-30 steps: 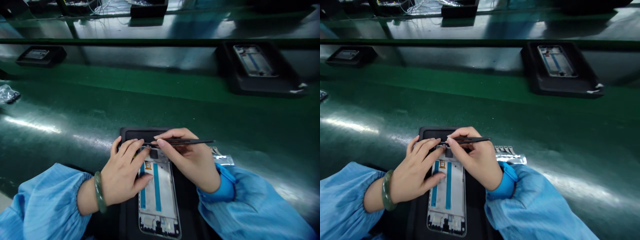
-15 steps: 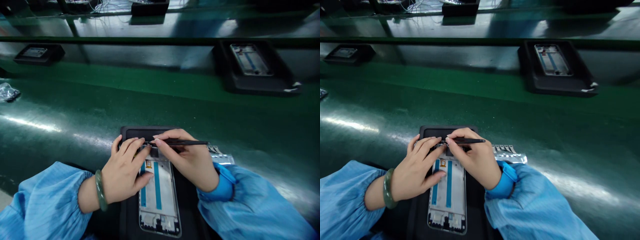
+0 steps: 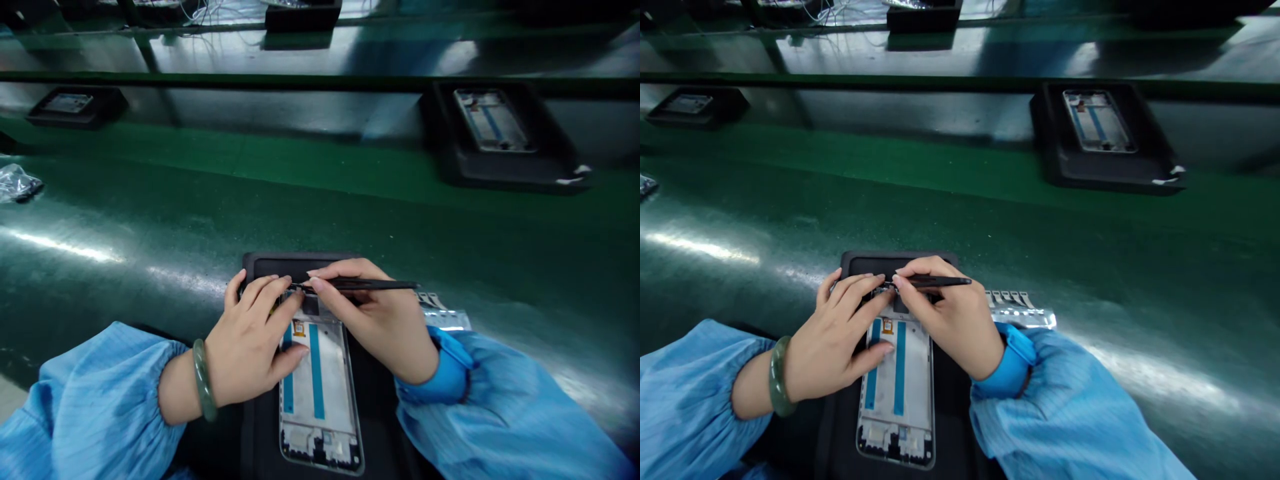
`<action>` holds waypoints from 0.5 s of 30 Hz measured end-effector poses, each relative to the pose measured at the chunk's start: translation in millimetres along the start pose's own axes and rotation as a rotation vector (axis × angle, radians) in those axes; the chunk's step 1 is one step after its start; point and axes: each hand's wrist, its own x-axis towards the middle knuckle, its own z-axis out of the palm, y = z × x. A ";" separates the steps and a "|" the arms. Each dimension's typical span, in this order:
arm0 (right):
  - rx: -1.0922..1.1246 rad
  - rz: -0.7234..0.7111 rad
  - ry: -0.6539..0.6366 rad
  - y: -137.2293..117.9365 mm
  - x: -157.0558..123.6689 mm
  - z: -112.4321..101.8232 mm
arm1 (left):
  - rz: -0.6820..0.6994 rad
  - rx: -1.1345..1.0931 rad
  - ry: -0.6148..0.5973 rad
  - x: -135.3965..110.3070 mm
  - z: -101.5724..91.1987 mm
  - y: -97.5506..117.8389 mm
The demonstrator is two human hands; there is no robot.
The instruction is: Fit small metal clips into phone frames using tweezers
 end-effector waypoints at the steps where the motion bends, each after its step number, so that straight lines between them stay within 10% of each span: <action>1: -0.005 -0.003 -0.003 -0.2 -0.1 0.1 | 0.001 0.001 0.000 0.0 0.0 0.0; 15: 0.014 -0.043 0.038 -1.3 -3.9 -0.5 | 0.006 0.009 0.023 0.3 0.5 0.1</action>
